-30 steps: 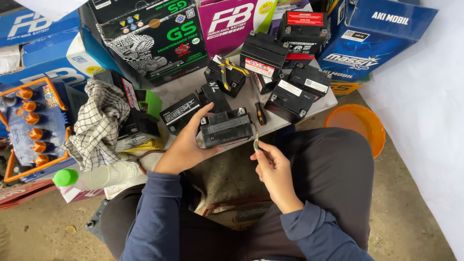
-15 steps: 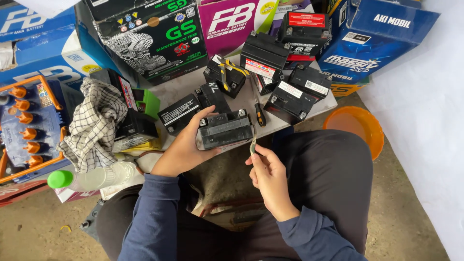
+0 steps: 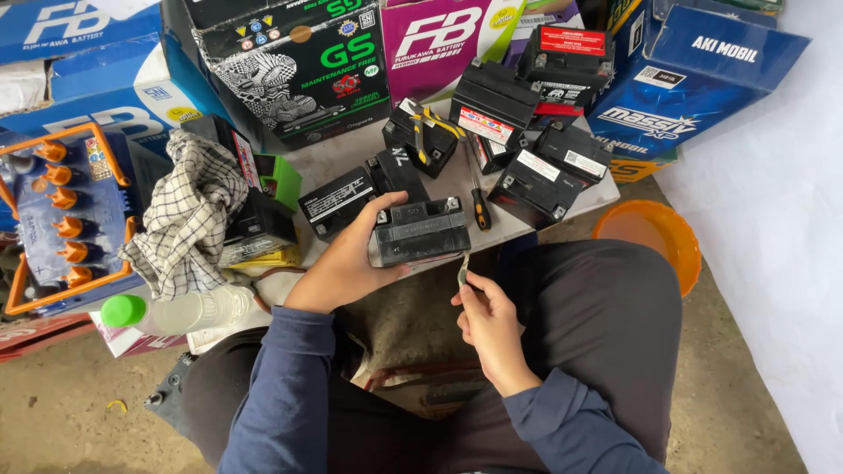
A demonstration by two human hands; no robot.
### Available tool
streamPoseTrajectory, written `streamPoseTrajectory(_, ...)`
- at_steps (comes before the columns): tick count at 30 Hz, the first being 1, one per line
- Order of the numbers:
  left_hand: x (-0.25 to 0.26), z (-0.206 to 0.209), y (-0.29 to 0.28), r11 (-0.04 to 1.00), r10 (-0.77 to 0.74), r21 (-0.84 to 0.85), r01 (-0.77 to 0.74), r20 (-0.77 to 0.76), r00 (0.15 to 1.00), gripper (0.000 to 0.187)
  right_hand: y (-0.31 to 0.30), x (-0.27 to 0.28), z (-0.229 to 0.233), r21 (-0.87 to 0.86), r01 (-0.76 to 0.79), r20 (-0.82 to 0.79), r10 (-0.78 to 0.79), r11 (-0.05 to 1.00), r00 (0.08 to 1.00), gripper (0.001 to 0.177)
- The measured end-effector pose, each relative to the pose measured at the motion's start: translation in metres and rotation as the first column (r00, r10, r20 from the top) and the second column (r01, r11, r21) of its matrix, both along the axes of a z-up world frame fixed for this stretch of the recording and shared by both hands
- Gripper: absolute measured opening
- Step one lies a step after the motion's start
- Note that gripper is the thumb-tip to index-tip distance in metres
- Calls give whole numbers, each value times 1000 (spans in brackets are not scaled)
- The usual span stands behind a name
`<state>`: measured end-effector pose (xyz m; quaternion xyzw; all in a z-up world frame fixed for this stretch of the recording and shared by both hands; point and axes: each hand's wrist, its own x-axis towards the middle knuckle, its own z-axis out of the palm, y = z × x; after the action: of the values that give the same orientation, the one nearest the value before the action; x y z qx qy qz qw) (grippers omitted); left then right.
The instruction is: Repairing a small lead-acid battery by prying open the casing with a screwdriver
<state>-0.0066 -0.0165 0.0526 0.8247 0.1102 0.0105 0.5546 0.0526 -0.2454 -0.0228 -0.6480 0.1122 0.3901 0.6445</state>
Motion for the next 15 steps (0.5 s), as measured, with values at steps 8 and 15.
streamPoseTrajectory(8,-1,-8,1,1000,15,24,-16,4,1000,93,-8,4,57,102,7,351,-43,995,935,39)
streamPoseTrajectory(15,-3,-17,3,1000,-16,11,15,93,996,111,-7,14,69,-361,-169,895,391,917,214,29)
